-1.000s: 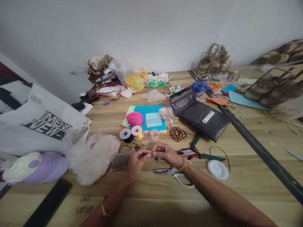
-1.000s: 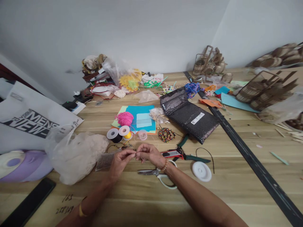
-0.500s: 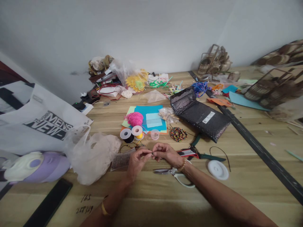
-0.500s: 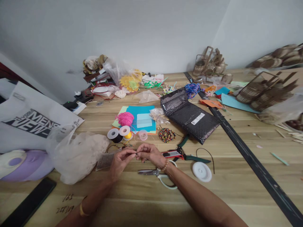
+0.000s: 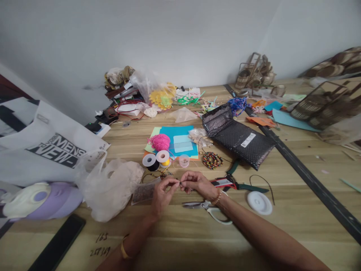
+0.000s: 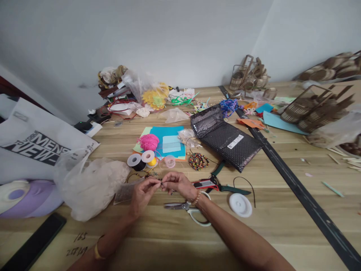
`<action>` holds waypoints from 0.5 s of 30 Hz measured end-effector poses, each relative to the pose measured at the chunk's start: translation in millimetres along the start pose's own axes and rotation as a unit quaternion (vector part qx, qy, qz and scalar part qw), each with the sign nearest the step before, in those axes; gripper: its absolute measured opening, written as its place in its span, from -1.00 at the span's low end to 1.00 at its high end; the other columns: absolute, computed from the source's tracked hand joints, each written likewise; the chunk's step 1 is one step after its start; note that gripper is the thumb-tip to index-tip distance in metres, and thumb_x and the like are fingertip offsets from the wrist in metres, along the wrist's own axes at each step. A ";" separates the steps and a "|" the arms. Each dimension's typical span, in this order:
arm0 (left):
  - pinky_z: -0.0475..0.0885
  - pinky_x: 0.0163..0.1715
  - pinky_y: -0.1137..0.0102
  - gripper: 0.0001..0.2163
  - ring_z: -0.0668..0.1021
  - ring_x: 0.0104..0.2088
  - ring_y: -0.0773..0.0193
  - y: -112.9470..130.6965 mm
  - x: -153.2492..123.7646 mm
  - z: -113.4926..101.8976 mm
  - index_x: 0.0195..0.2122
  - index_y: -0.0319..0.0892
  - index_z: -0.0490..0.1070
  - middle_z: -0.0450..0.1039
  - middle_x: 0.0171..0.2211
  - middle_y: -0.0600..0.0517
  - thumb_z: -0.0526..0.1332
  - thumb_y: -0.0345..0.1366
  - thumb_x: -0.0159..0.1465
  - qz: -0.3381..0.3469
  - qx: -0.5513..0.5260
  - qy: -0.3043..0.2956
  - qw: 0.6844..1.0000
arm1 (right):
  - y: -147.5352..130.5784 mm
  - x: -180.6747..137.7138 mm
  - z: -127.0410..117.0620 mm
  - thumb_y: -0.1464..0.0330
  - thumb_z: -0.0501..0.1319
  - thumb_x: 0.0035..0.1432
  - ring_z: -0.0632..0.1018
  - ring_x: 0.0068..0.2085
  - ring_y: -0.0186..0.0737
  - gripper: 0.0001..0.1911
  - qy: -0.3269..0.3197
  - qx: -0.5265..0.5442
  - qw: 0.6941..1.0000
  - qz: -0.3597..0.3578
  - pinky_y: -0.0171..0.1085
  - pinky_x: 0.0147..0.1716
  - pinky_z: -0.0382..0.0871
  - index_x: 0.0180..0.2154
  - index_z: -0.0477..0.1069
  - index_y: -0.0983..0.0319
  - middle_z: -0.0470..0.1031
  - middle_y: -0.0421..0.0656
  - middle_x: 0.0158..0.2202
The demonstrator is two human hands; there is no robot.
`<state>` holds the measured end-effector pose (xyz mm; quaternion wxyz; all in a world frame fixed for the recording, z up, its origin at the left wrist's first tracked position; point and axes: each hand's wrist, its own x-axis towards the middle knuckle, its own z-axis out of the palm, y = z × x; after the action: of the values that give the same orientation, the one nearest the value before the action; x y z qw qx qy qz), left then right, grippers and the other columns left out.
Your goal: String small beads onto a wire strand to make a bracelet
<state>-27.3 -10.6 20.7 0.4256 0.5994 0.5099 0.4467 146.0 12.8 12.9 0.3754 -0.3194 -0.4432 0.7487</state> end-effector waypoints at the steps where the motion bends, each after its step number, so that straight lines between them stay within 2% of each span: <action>1: 0.39 -0.32 0.40 -0.94 0.52 -0.38 0.22 0.0 -0.1 0.1 -0.48 -0.16 0.53 0.53 -0.46 0.01 0.29 -0.32 0.10 0.000 0.002 0.000 1.000 | -0.1 0.0 0.1 0.23 0.43 -0.09 0.48 -0.53 -0.41 -0.71 0.001 0.001 1.000 0.000 -0.44 -0.55 0.38 -0.41 0.45 0.29 0.52 -0.23 -0.51; 15: 0.42 -0.33 0.42 -0.95 0.54 -0.38 0.24 -3.5 0.1 -0.7 -0.46 -0.19 0.54 0.54 -0.45 0.00 0.30 -0.35 0.08 0.025 0.011 -0.005 1.000 | -2.3 -1.0 1.5 0.22 0.42 -0.09 0.46 -0.55 -0.43 -0.70 0.009 -0.013 1.000 -0.001 -0.44 -0.55 0.37 -0.42 0.43 0.29 0.51 -0.24 -0.53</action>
<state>-28.8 -10.0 17.5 0.4099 0.6194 0.4973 0.4484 145.9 12.1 15.7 0.3762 -0.3308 -0.4500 0.7393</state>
